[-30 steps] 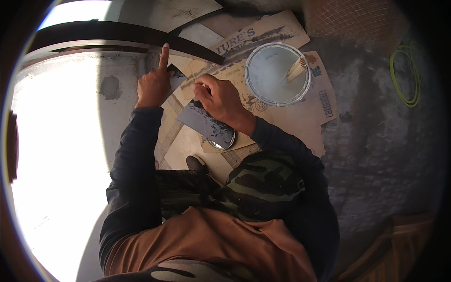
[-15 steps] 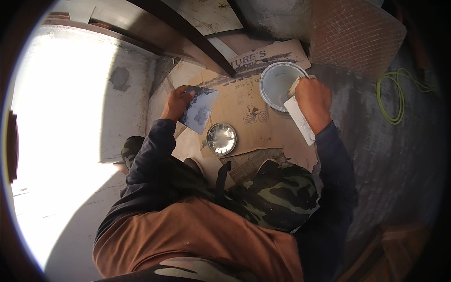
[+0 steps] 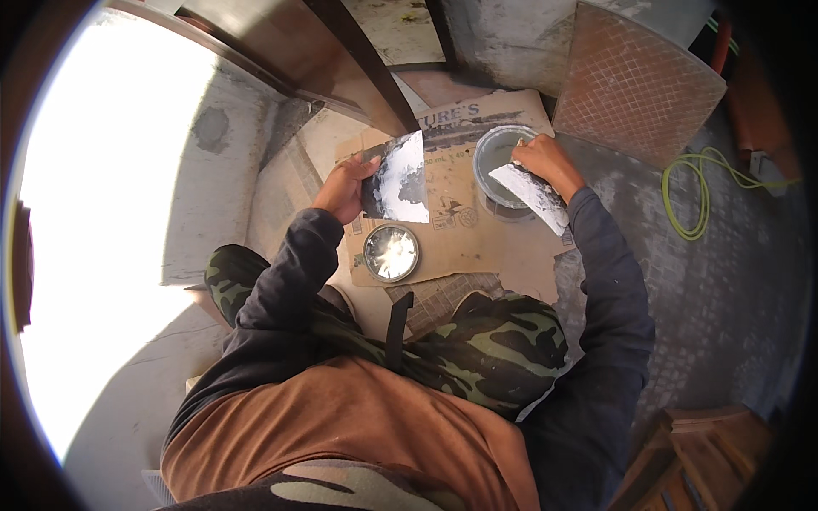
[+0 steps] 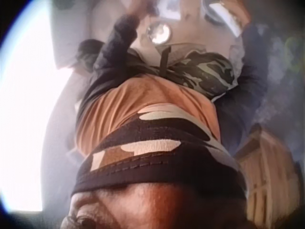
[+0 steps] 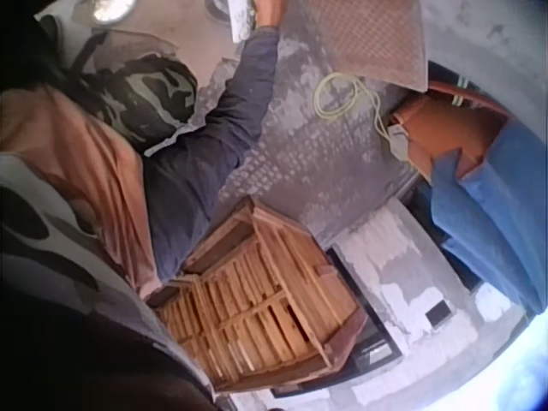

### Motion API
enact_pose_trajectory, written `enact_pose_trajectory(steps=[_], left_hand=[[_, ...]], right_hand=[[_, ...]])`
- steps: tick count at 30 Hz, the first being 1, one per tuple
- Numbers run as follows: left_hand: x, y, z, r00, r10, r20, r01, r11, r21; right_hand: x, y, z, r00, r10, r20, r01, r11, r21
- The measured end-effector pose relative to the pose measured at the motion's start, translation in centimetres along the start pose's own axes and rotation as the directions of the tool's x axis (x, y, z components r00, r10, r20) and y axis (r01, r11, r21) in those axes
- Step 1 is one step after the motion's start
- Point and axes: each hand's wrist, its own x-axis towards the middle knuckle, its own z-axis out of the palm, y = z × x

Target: The person scoops plaster from a bucket using a trowel and applies it to a wooden door frame. They repeatedly smooth the surface and scrape excess material back into the bucket.

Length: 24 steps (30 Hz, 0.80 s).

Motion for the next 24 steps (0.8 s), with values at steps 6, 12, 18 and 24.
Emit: enact_pose_trajectory(steps=[6, 12, 18, 24], left_hand=[[0.8, -0.9, 1.6, 0.995, 0.049, 0.09, -0.035, 0.988, -0.149], [2.7, -2.1, 4.0, 0.996, 0.061, 0.063, -0.056, 0.995, -0.088], [6.2, -4.3, 11.0, 0.994, 0.072, 0.088, -0.07, 0.997, -0.027], [6.9, -6.2, 14.9, 0.993, 0.002, 0.122, 0.007, 0.997, -0.077]], right_hand=[[-3.9, 0.2, -2.2, 0.995, -0.051, -0.084, 0.061, 0.991, 0.117], [-12.6, -4.1, -9.5, 0.966, -0.024, -0.256, 0.053, 0.993, 0.107], [-19.1, -9.4, -15.2, 0.945, 0.016, -0.325, 0.118, 0.915, 0.387], [-19.6, -8.6, -13.8, 0.911, -0.001, -0.413, 0.138, 0.943, 0.302]])
